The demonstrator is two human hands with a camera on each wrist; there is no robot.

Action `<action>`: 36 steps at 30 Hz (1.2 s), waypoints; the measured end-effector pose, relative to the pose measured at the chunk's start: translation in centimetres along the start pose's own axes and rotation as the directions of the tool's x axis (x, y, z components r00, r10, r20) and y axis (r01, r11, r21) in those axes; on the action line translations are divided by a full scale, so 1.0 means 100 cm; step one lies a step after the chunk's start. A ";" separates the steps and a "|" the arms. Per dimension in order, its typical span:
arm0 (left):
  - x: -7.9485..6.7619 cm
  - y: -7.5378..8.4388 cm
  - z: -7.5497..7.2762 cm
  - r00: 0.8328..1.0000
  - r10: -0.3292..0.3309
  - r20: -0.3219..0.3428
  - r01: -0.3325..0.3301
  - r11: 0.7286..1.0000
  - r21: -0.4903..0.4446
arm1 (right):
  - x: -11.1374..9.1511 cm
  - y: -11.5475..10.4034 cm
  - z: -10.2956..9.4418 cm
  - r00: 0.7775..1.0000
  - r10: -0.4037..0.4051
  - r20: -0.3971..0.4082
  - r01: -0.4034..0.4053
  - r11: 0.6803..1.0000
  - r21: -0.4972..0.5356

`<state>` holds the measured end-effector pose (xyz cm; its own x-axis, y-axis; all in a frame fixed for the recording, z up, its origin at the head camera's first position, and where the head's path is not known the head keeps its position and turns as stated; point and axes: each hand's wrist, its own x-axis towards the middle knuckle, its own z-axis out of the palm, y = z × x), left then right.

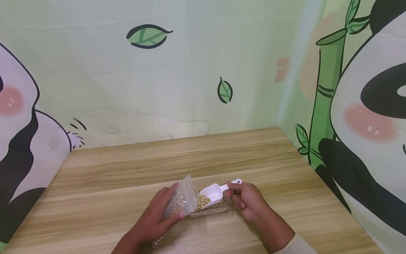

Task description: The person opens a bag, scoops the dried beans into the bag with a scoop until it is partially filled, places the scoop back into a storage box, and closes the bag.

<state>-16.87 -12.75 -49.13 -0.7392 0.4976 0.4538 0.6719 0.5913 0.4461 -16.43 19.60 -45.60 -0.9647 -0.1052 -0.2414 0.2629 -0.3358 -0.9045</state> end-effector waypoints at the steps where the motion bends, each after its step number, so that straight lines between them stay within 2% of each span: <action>1: 0.000 0.000 0.000 1.000 0.000 -0.001 0.000 1.000 -0.002 | 0.001 0.000 0.000 1.000 0.002 0.002 -0.002 1.000 0.017; 6: -0.001 0.000 -0.001 1.000 -0.003 -0.003 0.003 1.000 -0.005 | 0.004 0.000 -0.001 1.000 0.016 -0.004 -0.015 0.991 0.136; 11: -0.001 0.000 -0.001 1.000 -0.024 0.010 0.024 1.000 -0.006 | 0.005 -0.001 0.000 0.997 0.006 -0.073 0.010 0.977 0.214; 17: -0.002 0.000 -0.001 0.999 -0.044 0.015 0.044 0.999 -0.004 | 0.005 -0.003 0.002 0.989 -0.033 -0.142 0.068 0.966 0.248; 23: -0.001 0.000 0.000 1.000 -0.026 0.007 0.026 1.000 0.003 | 0.002 -0.005 0.003 0.987 -0.091 -0.132 0.121 0.963 0.243; 27: -0.001 0.001 0.000 0.999 -0.035 0.012 0.035 0.999 0.008 | -0.002 -0.007 0.006 0.984 -0.156 -0.089 0.171 0.964 0.202; 30: -0.001 0.001 -0.001 0.998 -0.053 0.022 0.053 0.999 0.000 | -0.006 -0.007 0.008 0.974 -0.225 -0.007 0.224 0.966 0.125; 33: -0.001 0.001 -0.001 0.997 -0.067 0.030 0.068 0.998 -0.005 | -0.010 -0.005 0.010 0.948 -0.295 0.119 0.294 0.956 0.026; 36: -0.001 0.001 -0.001 0.997 -0.068 0.030 0.068 0.998 -0.005 | -0.013 -0.003 0.013 0.914 -0.338 0.223 0.361 0.930 -0.071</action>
<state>-16.76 -12.76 -49.09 -0.7843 0.4749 0.3992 0.6200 0.6205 0.4802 -15.21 18.64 -44.53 -0.9678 -0.1911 0.1636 -0.1051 -0.2838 -0.9531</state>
